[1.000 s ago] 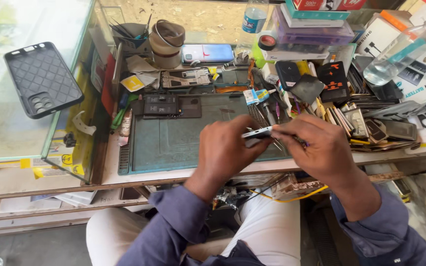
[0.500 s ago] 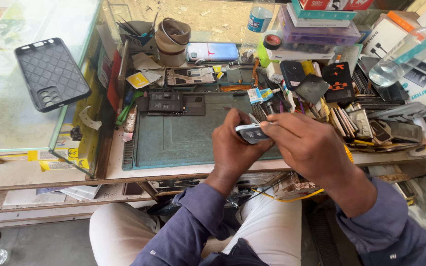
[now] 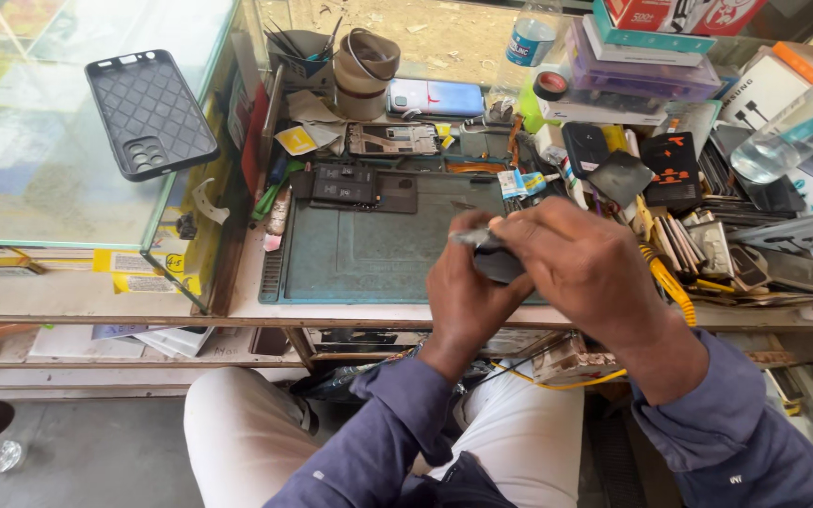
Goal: The person uses a metal prying tool to carefully separate the back cover from the frame of a smartphone. They work along the edges of the device to release the adhesive seal, eventually lifting the back cover to reveal the internal components.
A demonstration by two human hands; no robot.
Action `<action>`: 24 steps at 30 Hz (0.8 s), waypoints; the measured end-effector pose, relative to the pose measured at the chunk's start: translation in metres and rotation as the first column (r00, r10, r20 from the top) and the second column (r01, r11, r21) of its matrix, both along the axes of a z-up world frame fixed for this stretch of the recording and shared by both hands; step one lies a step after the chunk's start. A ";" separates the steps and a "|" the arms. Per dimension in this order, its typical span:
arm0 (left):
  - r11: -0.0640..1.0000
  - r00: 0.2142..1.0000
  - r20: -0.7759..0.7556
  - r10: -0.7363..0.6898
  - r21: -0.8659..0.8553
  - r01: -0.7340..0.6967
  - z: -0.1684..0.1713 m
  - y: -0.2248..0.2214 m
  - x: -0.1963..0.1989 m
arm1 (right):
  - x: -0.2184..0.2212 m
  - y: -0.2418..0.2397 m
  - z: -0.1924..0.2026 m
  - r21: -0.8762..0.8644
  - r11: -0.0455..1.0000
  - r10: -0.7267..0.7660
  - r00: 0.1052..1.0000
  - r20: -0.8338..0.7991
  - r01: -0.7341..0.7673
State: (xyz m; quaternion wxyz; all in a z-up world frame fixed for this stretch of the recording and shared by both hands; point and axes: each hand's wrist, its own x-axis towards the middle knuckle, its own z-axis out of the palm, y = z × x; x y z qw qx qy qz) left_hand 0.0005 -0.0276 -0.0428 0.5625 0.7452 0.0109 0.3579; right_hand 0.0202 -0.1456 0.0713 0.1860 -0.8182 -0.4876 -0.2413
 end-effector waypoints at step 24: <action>0.379 0.859 -0.494 -0.138 0.774 0.506 0.022 0.099 0.045 | 0.034 0.003 -0.163 0.571 0.701 -0.095 0.849 -0.519 0.427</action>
